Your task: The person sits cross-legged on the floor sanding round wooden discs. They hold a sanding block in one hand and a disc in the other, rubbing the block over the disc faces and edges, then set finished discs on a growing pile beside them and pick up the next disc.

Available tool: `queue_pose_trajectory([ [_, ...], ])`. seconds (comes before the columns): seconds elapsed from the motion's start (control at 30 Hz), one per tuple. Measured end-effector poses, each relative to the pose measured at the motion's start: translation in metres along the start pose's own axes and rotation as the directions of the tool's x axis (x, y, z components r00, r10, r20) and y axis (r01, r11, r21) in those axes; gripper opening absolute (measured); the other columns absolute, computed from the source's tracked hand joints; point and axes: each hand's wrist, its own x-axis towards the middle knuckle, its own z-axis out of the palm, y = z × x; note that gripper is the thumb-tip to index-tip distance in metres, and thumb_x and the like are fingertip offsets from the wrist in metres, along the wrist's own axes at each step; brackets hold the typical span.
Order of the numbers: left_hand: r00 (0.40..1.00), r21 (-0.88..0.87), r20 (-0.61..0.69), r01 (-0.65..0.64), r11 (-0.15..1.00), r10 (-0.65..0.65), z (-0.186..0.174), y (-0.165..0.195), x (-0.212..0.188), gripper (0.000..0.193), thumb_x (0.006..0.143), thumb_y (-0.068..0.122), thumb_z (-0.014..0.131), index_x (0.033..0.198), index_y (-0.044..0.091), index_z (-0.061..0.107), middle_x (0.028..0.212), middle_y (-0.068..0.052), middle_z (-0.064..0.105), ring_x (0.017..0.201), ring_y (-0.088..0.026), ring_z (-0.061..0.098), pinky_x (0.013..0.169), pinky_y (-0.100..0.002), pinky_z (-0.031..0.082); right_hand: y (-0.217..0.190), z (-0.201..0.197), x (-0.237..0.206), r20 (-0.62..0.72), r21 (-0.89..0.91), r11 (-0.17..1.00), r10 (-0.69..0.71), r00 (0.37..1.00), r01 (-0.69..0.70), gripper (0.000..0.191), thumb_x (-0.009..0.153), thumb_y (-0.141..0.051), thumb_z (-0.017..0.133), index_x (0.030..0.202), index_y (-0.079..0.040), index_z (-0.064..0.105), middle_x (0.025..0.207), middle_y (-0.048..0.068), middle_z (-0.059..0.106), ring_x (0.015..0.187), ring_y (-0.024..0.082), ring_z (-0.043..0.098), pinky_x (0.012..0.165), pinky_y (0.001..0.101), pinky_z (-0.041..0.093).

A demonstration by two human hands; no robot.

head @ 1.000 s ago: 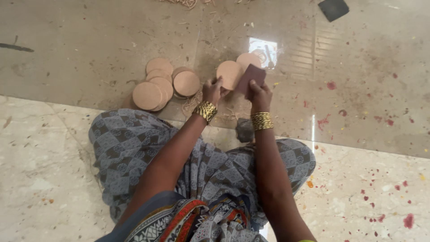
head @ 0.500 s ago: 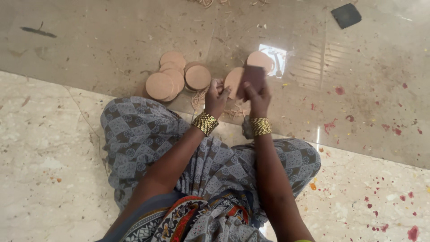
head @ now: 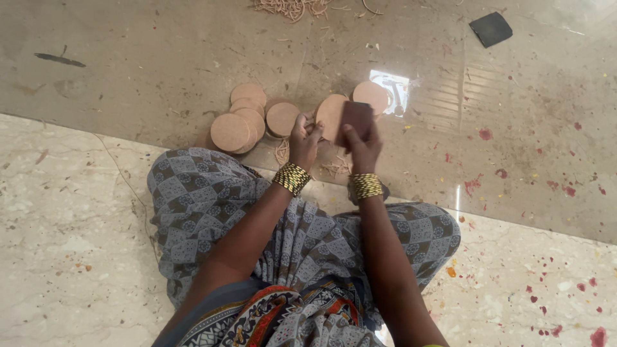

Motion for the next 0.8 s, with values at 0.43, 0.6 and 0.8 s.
queue_pose_trajectory([
  [0.43,0.973,0.278,0.228,-0.106,0.955,0.042,-0.017,-0.006,0.006,0.035,0.100,0.008,0.061,0.135,0.003,0.058,0.125,-0.012,0.072,0.110,-0.017,0.071,0.091,-0.028,0.059,0.003,-0.024,0.016,0.081,0.191,0.973,0.116,0.990,-0.129,0.033,0.091,-0.014,0.077,0.120,-0.003,0.068,0.097,0.008,0.069,0.067,0.010,0.061,0.049,0.0226,0.045],
  [0.6,0.996,0.131,0.060,-0.072,0.989,0.064,-0.016,-0.009,0.009,0.059,0.107,0.041,0.053,0.151,0.005,0.043,0.140,-0.010,0.057,0.123,-0.013,0.056,0.101,-0.027,0.049,-0.010,-0.008,-0.004,0.227,0.260,0.951,0.107,0.968,-0.166,0.030,0.094,-0.009,0.074,0.121,0.001,0.068,0.101,0.013,0.073,0.072,0.014,0.065,0.052,0.0241,0.049],
  [0.8,0.909,-0.382,0.362,0.348,0.856,-0.208,0.002,0.025,-0.006,0.086,0.102,0.070,0.050,0.148,-0.002,0.047,0.131,-0.017,0.059,0.116,-0.024,0.065,0.096,-0.039,0.057,-0.033,0.029,-0.037,0.238,0.276,0.929,0.181,0.954,-0.245,0.041,0.089,-0.009,0.074,0.129,-0.003,0.063,0.109,0.008,0.073,0.084,0.014,0.072,0.062,0.0242,0.060],
])
